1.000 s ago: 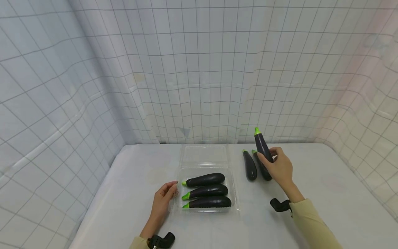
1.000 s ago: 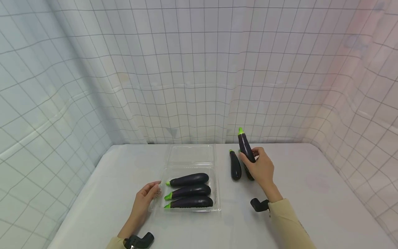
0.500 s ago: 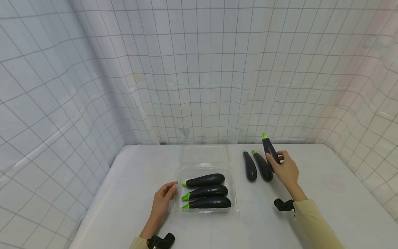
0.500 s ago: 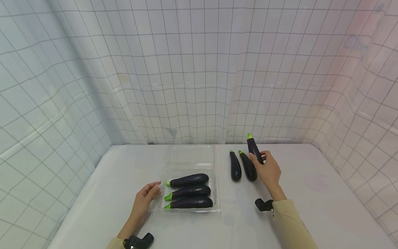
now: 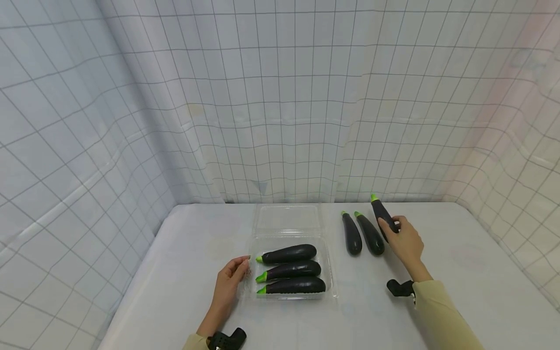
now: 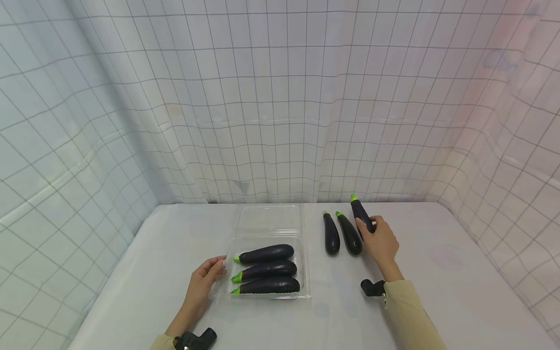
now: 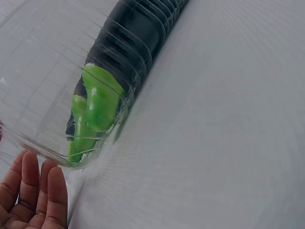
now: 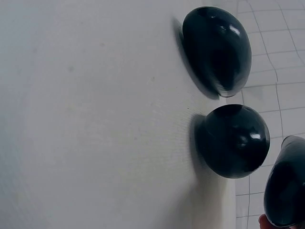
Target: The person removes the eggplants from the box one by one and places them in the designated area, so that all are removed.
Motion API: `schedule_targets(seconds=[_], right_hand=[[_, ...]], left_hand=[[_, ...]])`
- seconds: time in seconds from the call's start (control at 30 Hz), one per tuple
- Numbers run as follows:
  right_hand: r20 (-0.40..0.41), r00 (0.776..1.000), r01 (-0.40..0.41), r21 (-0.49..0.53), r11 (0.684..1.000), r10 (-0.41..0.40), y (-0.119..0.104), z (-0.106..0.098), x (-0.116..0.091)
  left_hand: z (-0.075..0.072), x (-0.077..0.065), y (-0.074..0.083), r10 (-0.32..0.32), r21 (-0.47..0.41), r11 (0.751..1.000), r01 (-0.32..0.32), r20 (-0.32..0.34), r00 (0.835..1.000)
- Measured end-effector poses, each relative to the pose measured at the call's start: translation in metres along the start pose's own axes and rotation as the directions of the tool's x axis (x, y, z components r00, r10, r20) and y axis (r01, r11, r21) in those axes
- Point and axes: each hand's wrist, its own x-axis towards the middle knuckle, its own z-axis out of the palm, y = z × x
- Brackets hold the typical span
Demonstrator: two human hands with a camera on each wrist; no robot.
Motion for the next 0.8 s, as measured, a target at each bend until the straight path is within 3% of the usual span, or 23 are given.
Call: schedule_targets(seconds=[0.37, 0.8], right_hand=[[0.029, 0.999, -0.018, -0.051, 0.999, 0.019, 0.0081, 0.0074, 0.0023], [0.099, 0.994, -0.044, -0.104, 0.994, 0.054, 0.0081, 0.0097, 0.0029]], left_hand=[[0.0018, -0.0023, -0.0016, 0.057, 0.043, 0.997, -0.057, -0.013, 0.998], [0.0010, -0.0021, -0.0003, 0.020, 0.022, 1.000, -0.020, -0.007, 1.000]])
